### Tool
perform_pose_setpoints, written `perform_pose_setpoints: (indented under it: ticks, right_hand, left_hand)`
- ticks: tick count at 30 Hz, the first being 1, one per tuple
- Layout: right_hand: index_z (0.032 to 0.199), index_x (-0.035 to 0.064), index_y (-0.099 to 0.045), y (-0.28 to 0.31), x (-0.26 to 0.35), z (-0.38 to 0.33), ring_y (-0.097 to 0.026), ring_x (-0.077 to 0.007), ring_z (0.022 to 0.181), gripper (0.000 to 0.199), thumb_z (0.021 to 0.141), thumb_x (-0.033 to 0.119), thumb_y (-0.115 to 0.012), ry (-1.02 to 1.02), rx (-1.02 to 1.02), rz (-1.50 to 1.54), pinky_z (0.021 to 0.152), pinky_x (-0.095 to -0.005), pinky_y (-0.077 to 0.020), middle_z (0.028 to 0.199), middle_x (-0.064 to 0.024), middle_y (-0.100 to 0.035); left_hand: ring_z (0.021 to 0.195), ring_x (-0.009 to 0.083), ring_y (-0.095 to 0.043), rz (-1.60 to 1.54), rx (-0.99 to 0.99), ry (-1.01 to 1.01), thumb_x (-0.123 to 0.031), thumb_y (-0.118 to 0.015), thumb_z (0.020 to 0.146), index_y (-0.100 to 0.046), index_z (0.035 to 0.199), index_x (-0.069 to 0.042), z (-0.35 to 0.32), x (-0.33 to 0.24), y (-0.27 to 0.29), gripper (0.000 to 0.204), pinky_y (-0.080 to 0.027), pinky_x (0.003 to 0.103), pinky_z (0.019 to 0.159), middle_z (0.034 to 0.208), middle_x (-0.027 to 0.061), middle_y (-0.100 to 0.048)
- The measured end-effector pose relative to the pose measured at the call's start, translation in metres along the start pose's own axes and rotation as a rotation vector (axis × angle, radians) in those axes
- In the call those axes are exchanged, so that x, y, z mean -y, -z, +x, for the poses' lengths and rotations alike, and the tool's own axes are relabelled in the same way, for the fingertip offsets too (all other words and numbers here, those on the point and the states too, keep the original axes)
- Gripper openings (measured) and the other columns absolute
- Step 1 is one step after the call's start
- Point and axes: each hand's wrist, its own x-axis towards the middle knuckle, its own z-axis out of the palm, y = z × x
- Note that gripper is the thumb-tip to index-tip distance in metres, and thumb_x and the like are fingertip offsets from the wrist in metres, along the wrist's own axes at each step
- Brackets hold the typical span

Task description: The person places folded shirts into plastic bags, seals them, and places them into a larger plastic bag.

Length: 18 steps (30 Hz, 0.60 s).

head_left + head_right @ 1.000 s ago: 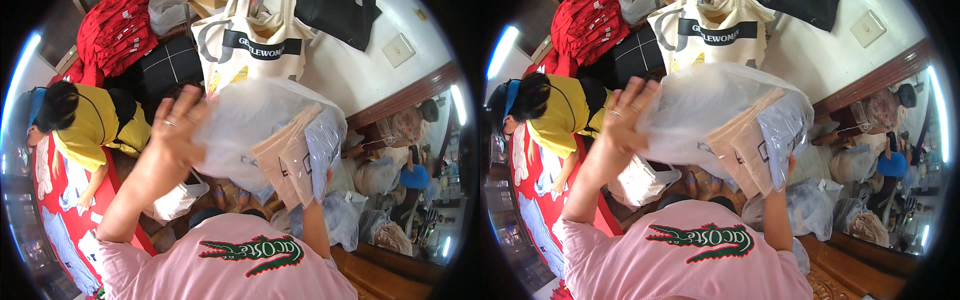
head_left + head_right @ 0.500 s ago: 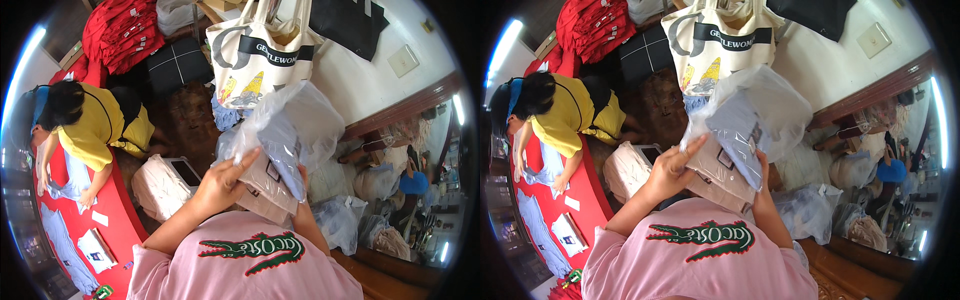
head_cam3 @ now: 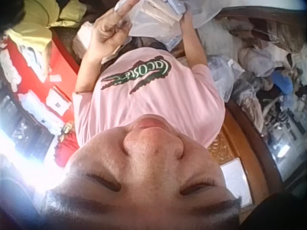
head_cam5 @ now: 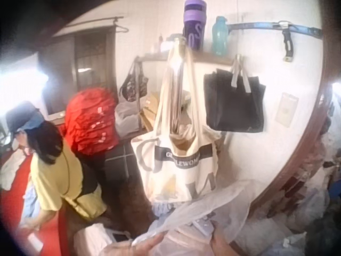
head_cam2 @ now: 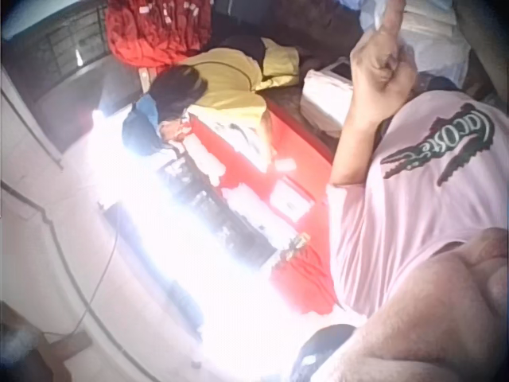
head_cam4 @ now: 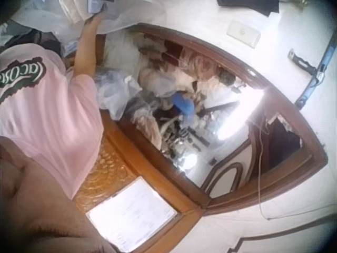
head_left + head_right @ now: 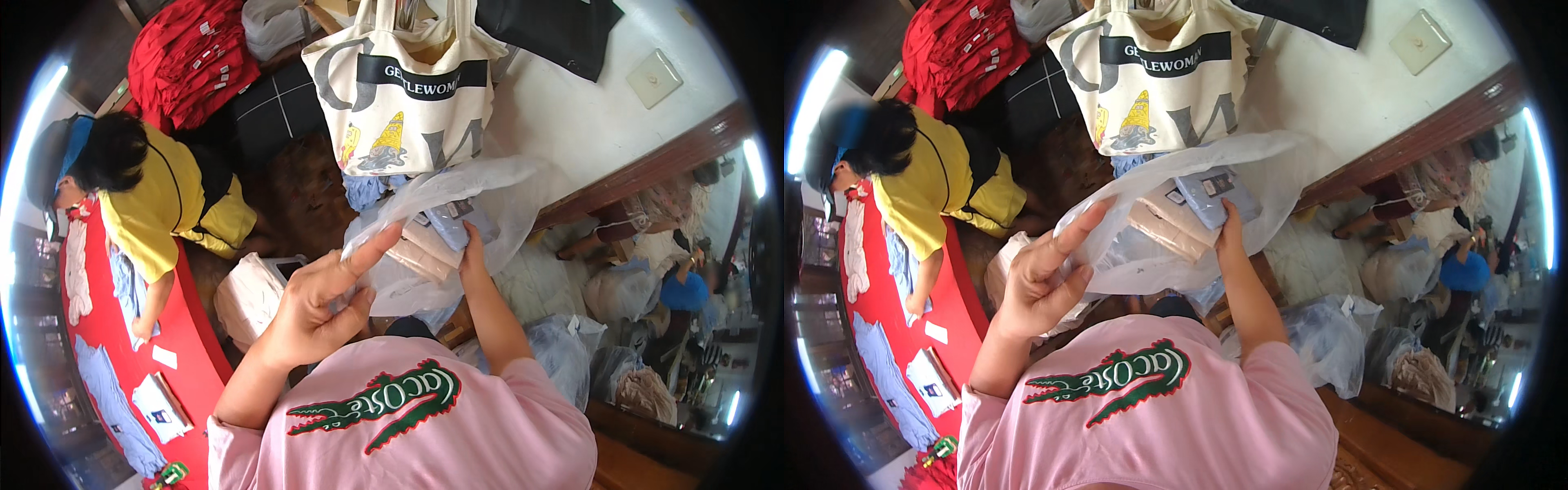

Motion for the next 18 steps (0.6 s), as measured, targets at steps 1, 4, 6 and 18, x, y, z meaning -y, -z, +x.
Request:
perform_pose_setpoints:
  ticks: [1,4,6,18]
  right_hand:
    - [0.146,-0.0002,-0.050,0.011,-0.012,0.024,-0.062,-0.0322,0.126,0.065,0.091,0.028,-0.071,0.006,-0.048,-0.020,0.110,-0.0486,-0.0482,0.139,-0.0177,-0.062]
    - [0.155,0.0005,-0.040,0.109,-0.009,0.105,-0.053,-0.0327,0.137,0.084,0.084,0.025,-0.079,0.396,-0.197,-0.398,0.117,-0.0472,-0.0398,0.149,-0.0154,-0.054]
    - [0.163,0.0044,-0.027,0.133,0.013,0.119,-0.039,-0.0346,0.150,0.103,0.080,0.026,-0.084,0.668,-0.196,-0.704,0.123,-0.0464,-0.0303,0.161,-0.0155,-0.044]
    - [0.155,0.0033,-0.045,0.060,0.134,-0.091,-0.040,-0.0320,0.149,0.093,0.081,0.040,-0.086,0.865,0.258,-1.030,0.123,-0.0464,-0.0295,0.158,-0.0170,-0.047]
  left_hand:
    - [0.136,0.0280,-0.058,0.042,-0.002,0.014,0.014,-0.054,0.084,-0.050,0.152,0.006,0.003,-0.001,-0.004,0.069,-0.039,0.034,0.114,0.155,0.0220,-0.054]
    - [0.098,0.0212,-0.057,0.048,-0.046,-0.062,0.013,-0.056,0.085,-0.054,0.148,0.006,0.035,0.002,-0.024,0.063,-0.045,0.031,0.091,0.149,0.0178,-0.060]
    - [0.082,0.0182,-0.058,0.112,-0.117,-0.081,0.014,-0.057,0.086,-0.056,0.146,0.007,0.043,0.000,-0.030,0.060,-0.048,0.030,0.083,0.148,0.0164,-0.062]
    - [0.147,0.0280,-0.047,-0.007,-0.422,0.016,0.009,-0.053,0.084,-0.051,0.151,0.006,0.039,-0.013,-0.058,0.068,-0.029,0.037,0.122,0.155,0.0215,-0.053]
